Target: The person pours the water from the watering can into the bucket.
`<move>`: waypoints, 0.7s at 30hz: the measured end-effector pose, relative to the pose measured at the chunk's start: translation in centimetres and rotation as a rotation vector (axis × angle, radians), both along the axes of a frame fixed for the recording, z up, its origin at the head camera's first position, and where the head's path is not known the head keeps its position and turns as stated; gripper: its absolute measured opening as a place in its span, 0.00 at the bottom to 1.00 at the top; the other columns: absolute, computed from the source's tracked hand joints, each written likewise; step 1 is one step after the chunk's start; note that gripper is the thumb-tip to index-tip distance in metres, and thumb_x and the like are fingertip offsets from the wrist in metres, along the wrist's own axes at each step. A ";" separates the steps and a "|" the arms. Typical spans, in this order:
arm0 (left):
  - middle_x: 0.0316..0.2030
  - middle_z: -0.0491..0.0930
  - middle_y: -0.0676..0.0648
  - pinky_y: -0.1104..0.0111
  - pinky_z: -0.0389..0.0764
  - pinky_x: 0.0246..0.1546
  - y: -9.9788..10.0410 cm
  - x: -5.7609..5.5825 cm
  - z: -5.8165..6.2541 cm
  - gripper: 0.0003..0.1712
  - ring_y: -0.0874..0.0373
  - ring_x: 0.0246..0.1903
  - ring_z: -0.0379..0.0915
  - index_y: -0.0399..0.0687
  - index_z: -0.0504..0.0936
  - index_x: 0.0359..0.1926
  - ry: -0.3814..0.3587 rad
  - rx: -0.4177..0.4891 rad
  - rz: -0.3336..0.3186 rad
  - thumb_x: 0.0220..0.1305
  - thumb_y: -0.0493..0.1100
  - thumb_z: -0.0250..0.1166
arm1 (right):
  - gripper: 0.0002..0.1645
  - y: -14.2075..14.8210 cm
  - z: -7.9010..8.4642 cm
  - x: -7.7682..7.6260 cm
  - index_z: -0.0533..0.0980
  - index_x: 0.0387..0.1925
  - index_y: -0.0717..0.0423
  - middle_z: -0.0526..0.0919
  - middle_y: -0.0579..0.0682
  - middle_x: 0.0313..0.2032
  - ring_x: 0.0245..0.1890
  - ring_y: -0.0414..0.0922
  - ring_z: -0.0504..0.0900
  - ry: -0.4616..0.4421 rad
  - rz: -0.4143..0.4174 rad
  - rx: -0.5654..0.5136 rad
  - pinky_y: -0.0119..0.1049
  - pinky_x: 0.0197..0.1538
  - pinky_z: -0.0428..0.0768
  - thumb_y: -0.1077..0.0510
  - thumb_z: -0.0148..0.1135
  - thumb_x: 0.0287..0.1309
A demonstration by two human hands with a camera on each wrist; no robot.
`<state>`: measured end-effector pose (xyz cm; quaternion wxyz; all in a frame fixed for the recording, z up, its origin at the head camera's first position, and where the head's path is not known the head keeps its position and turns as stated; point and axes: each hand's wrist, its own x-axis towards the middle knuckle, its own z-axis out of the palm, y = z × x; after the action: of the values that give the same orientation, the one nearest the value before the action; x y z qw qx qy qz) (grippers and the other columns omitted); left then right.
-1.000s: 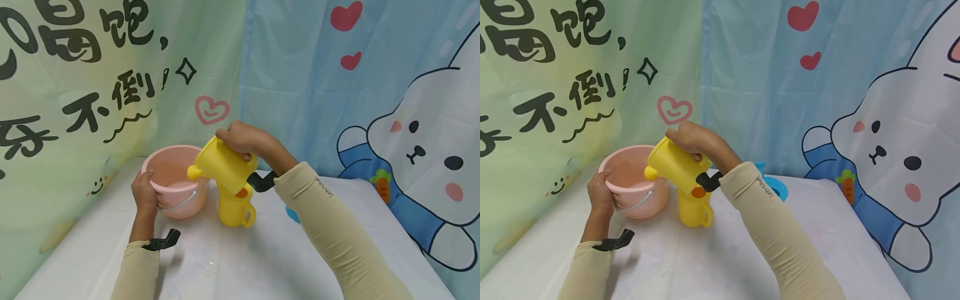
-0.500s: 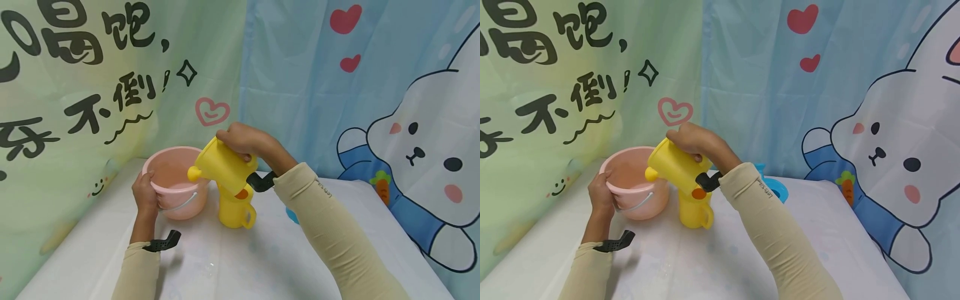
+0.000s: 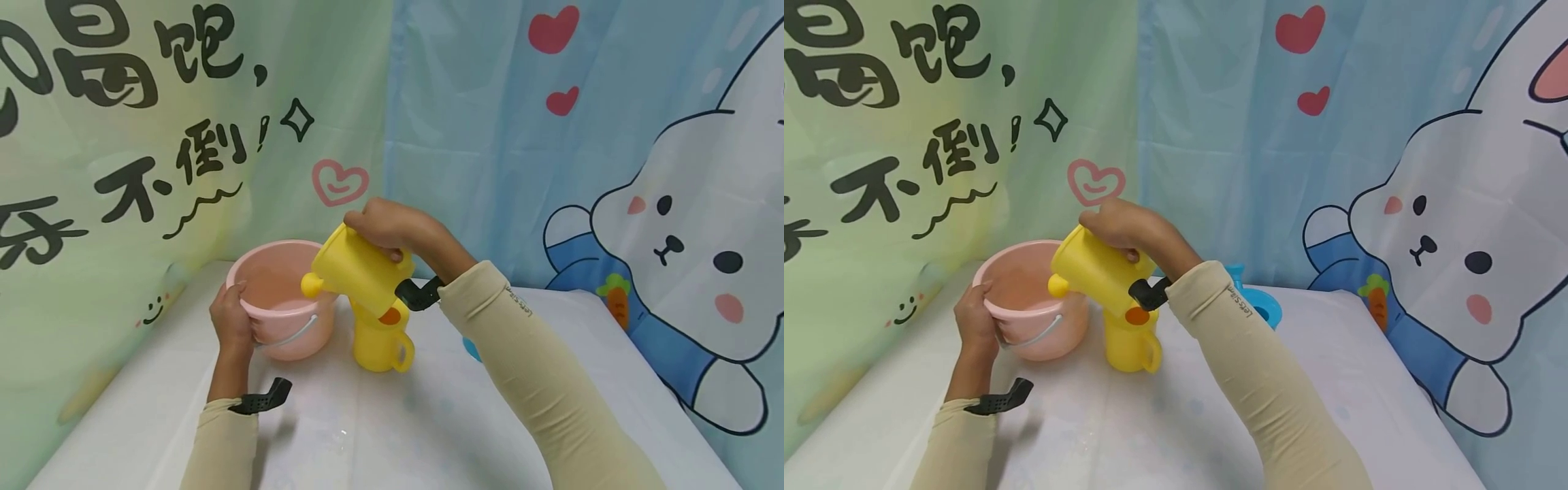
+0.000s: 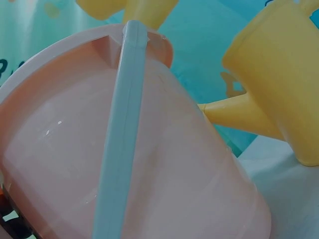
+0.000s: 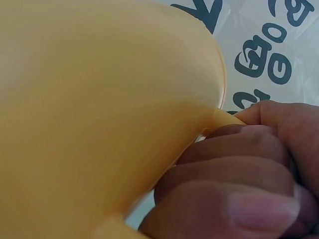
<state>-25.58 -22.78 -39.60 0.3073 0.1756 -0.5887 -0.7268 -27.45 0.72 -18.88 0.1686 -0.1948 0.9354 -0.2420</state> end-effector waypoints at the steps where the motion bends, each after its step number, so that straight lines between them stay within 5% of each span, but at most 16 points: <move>1: 0.48 0.73 0.39 0.60 0.66 0.48 0.0 0.0 0.0 0.19 0.47 0.46 0.67 0.37 0.75 0.48 -0.001 -0.002 0.000 0.60 0.43 0.50 | 0.25 0.0 0.0 0.0 0.62 0.14 0.59 0.61 0.52 0.09 0.07 0.47 0.59 -0.001 -0.003 0.001 0.34 0.16 0.65 0.46 0.38 0.58; 11: 0.49 0.73 0.40 0.59 0.65 0.49 -0.1 0.0 -0.2 0.20 0.47 0.47 0.67 0.38 0.75 0.49 -0.004 -0.004 -0.005 0.60 0.44 0.50 | 0.23 -0.1 -0.3 0.3 0.68 0.24 0.61 0.65 0.53 0.12 0.08 0.46 0.61 0.019 -0.011 -0.004 0.34 0.15 0.68 0.46 0.39 0.58; 21: 0.49 0.73 0.40 0.60 0.65 0.49 -0.1 0.0 0.0 0.20 0.48 0.47 0.67 0.38 0.75 0.49 -0.001 0.001 -0.004 0.60 0.43 0.50 | 0.25 0.6 -1.1 1.0 0.60 0.11 0.57 0.59 0.51 0.08 0.06 0.46 0.58 0.064 -0.002 -0.062 0.33 0.12 0.60 0.47 0.36 0.58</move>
<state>-25.59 -22.93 -39.63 0.3055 0.1749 -0.5888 -0.7276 -26.41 1.31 -20.01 0.1323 -0.2067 0.9326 -0.2648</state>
